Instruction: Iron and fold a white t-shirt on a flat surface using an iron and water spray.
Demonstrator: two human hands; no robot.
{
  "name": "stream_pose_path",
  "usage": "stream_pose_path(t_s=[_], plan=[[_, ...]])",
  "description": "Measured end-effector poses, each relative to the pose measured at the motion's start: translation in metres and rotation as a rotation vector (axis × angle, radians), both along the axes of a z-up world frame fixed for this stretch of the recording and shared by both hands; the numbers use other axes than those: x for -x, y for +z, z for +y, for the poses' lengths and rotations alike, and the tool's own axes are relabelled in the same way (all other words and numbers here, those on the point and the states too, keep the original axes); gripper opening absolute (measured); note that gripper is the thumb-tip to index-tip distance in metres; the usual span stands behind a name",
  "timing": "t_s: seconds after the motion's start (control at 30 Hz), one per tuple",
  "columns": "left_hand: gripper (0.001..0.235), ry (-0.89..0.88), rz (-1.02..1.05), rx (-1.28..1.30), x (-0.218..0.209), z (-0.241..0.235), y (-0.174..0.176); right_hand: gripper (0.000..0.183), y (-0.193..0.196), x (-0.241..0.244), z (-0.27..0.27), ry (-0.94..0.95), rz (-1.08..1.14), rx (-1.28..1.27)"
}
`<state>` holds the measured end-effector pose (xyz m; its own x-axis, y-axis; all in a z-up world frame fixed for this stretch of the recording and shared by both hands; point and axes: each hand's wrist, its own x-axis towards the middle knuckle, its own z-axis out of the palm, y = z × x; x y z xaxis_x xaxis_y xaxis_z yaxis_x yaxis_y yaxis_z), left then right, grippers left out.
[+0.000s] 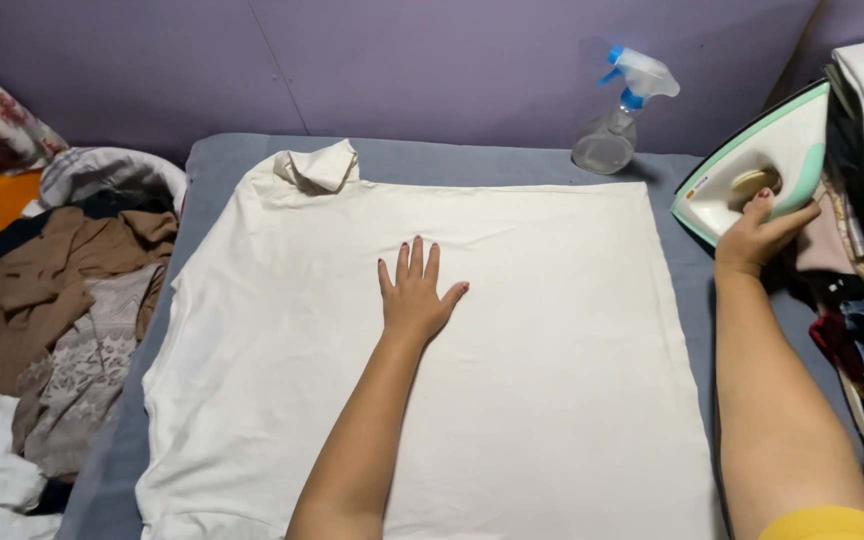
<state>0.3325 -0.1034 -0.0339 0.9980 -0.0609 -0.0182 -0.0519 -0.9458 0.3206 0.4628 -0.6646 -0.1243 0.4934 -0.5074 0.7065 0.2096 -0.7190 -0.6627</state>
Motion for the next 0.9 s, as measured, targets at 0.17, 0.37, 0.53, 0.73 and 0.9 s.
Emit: stream_pose_path(t_s=[0.17, 0.37, 0.53, 0.73, 0.9], plan=[[0.084, 0.103, -0.022, -0.032, -0.02, 0.043, -0.012, 0.066, -0.034, 0.033, 0.002, 0.041, -0.08, -0.055], [0.083, 0.176, -0.066, -0.075, 0.026, 0.069, -0.015, 0.067, 0.012, 0.133, 0.097, 0.02, 0.18, -0.188], [0.082, 0.201, 0.038, -0.065, 0.081, 0.126, -0.001, 0.063, 0.065, 0.235, 0.25, 0.418, 0.61, 0.561], [0.084, 0.476, 0.011, -0.171, 0.137, 0.272, -0.022, 0.066, 0.073, 0.29, 0.241, 0.293, 0.906, 0.701], [0.089, 0.555, 0.051, -0.208, 0.208, 0.316, -0.014, 0.063, 0.056, 0.36, 0.189, 0.203, 0.859, 0.689]])
